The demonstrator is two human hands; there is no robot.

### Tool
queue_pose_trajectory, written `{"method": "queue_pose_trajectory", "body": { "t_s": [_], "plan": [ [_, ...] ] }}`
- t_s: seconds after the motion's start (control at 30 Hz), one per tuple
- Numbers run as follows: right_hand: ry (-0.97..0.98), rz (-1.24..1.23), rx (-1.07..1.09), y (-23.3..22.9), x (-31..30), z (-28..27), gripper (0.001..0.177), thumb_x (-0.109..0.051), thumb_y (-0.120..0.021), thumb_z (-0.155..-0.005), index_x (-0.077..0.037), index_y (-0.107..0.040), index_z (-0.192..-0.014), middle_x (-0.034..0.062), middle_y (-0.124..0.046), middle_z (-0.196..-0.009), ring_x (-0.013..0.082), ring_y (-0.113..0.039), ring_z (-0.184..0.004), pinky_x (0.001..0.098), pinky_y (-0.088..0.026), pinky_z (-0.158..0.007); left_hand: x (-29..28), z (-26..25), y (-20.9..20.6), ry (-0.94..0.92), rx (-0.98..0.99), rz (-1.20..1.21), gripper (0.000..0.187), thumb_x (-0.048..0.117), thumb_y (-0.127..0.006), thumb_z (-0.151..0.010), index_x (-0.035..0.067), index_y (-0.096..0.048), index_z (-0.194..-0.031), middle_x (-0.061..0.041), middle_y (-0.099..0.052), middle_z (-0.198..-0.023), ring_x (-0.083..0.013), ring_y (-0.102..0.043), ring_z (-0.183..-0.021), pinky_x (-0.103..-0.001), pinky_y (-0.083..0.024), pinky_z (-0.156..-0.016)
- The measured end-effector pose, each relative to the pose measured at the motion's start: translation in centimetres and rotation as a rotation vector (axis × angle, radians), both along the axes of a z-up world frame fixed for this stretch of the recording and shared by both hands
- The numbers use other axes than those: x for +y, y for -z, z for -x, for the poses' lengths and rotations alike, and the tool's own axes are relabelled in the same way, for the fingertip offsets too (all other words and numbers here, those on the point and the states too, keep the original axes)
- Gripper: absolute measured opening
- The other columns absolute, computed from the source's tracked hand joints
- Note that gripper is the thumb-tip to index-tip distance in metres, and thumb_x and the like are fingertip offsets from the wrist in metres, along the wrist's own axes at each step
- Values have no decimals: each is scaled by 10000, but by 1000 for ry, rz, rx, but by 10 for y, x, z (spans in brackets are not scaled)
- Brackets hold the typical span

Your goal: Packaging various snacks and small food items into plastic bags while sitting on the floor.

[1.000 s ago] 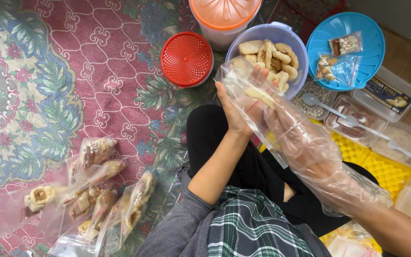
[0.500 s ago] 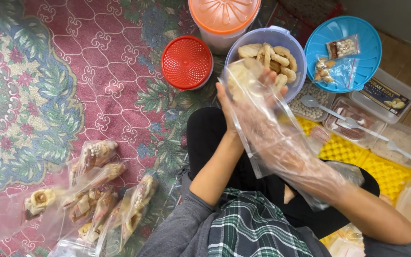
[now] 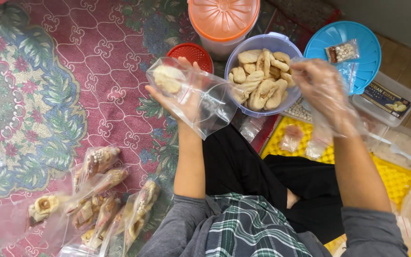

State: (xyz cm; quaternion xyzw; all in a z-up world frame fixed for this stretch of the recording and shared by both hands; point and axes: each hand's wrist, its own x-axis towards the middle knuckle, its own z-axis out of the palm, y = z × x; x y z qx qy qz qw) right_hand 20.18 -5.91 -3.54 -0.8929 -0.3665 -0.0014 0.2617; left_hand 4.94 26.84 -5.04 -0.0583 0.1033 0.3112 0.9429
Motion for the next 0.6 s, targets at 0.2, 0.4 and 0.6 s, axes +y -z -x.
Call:
{"method": "queue_pose_trajectory", "body": {
  "t_s": [0.2,0.4,0.6],
  "plan": [
    [13,328,-541,106,39,-38,96,-286,-711,-909,-202,-684,-948,14,-564,-877,219,-555,-830,376,-465,-689,-16,2,-4,7,149,28,833,714,-541,-945,188,-312,-1550,-173,-531,-1353,-340,-625,-1226,-590,-429,-1174],
    [259,-157,423,-53,39,23,405,-233,-726,-1012,-287,-596,-1392,33,-700,-941,227,-690,-899,398,-543,-862,-22,-3,7,-9,277,41,972,752,-614,-870,232,-242,-1601,-202,-501,-1401,-360,-624,-1217,-628,-416,-1169],
    [101,-376,395,-127,-21,106,145,-191,-549,-1121,-94,-604,-1213,145,-677,-1118,215,-723,-941,348,-637,-768,-35,-7,-5,102,136,112,749,684,-760,-761,114,-630,-1228,-219,-649,-1195,-330,-633,-1148,-566,-494,-1042]
  ]
}}
